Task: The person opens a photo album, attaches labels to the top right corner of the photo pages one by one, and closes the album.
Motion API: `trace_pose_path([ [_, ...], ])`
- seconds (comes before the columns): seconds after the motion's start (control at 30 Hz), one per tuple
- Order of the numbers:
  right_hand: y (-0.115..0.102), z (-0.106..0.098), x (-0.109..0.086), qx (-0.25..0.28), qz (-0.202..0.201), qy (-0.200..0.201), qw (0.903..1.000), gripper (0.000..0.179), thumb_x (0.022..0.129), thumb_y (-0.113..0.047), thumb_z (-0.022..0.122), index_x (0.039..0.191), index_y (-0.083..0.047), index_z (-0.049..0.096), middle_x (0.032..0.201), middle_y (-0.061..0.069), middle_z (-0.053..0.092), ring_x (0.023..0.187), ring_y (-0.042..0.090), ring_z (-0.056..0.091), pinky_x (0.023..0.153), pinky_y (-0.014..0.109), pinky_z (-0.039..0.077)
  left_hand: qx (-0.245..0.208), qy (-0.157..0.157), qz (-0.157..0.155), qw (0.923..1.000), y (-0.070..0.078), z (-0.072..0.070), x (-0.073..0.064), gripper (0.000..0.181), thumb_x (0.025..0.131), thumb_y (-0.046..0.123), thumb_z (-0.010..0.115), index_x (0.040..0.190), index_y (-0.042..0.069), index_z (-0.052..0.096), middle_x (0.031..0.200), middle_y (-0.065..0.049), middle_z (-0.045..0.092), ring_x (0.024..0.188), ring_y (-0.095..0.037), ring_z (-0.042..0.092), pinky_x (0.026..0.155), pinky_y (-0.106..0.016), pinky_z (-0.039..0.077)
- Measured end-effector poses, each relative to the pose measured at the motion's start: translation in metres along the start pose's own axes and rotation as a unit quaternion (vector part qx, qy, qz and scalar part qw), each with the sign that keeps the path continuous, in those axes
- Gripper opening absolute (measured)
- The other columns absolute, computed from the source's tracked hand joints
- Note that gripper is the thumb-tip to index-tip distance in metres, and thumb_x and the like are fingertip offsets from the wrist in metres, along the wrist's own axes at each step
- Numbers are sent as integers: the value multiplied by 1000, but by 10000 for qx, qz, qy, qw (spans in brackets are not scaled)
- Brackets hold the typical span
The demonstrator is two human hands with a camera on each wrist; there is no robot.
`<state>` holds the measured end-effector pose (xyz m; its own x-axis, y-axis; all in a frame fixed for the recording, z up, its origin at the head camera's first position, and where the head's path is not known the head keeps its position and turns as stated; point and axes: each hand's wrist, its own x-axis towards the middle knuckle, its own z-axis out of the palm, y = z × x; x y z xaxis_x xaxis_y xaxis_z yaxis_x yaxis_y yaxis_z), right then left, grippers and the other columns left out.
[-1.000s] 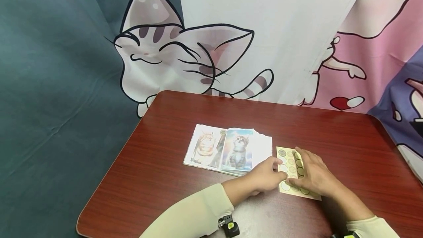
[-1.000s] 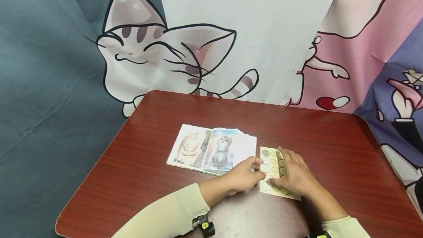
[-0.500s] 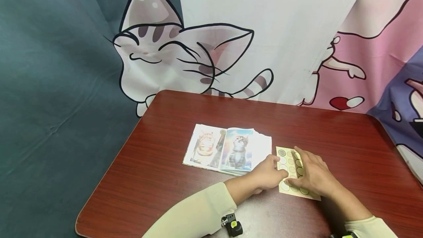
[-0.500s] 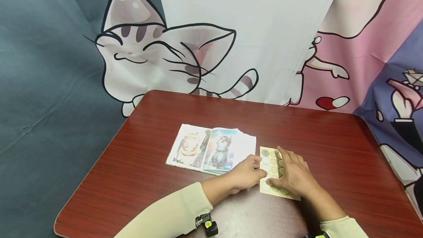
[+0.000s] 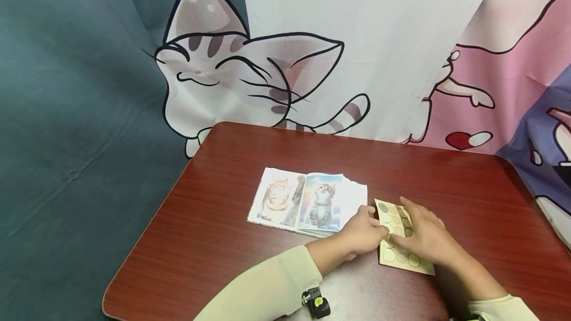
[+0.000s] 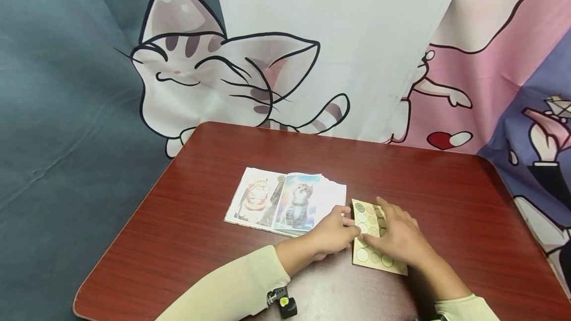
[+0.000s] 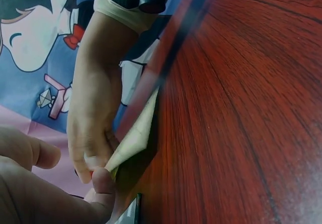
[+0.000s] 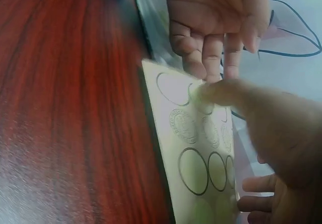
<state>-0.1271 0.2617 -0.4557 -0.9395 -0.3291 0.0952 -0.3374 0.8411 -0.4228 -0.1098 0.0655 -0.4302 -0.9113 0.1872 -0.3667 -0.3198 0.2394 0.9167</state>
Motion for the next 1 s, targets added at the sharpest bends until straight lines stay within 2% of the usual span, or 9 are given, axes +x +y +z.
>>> trace_pose_path([
  [0.1,-1,-5,0,347,127,44,9993,84,87,-30,79,150,8,38,136,35,52,120,56,53,91,73,40,17,61,-37,10000,2,2,0,55,90,12,74,138,6,49,99,1,66,91,-15,67,84,-32,55],
  [0.2,-2,-9,0,690,196,52,9974,69,95,-22,67,151,7,37,137,34,52,117,52,58,92,68,45,-147,72,-70,9998,3,4,0,56,91,11,73,140,3,47,99,-1,64,86,-16,66,79,-33,56],
  [0.33,-2,-10,1,925,225,72,9954,58,99,-14,56,151,6,37,135,31,55,112,46,63,90,63,48,-473,163,-18,9987,3,8,2,55,90,5,72,139,-1,47,97,-2,62,82,-15,65,75,-29,57],
  [0.5,-3,-10,0,995,337,214,9942,50,102,-13,51,148,4,43,133,29,58,118,47,58,92,62,45,-810,237,150,9963,1,12,6,32,90,0,69,120,0,56,80,-3,65,67,-18,69,62,-27,57],
  [0.63,-5,-9,0,1008,304,473,9933,44,102,-12,53,143,3,51,130,27,62,120,46,58,93,61,44,-858,359,139,9956,-1,11,7,25,90,-2,69,112,3,58,75,-2,62,61,-17,66,57,-27,55],
  [0.77,-7,-6,1,837,106,954,9919,36,98,-10,61,133,-1,62,121,19,67,102,31,64,84,40,48,-909,370,120,9951,-2,10,8,27,90,-7,68,113,5,59,79,-3,61,62,-16,64,58,-28,56],
  [0.87,-8,-5,2,763,-157,1309,9883,28,93,-5,68,122,-6,70,112,10,68,85,15,59,71,26,44,-943,325,92,9950,-1,10,8,30,89,-9,67,114,6,60,79,-5,62,61,-15,63,56,-27,55],
  [1.0,-11,-3,4,843,-542,1499,9836,21,90,-1,73,108,-11,74,104,2,67,74,6,53,64,19,41,-969,240,82,9950,0,11,7,32,89,-11,64,113,9,61,75,-6,63,56,-15,61,50,-25,51],
])
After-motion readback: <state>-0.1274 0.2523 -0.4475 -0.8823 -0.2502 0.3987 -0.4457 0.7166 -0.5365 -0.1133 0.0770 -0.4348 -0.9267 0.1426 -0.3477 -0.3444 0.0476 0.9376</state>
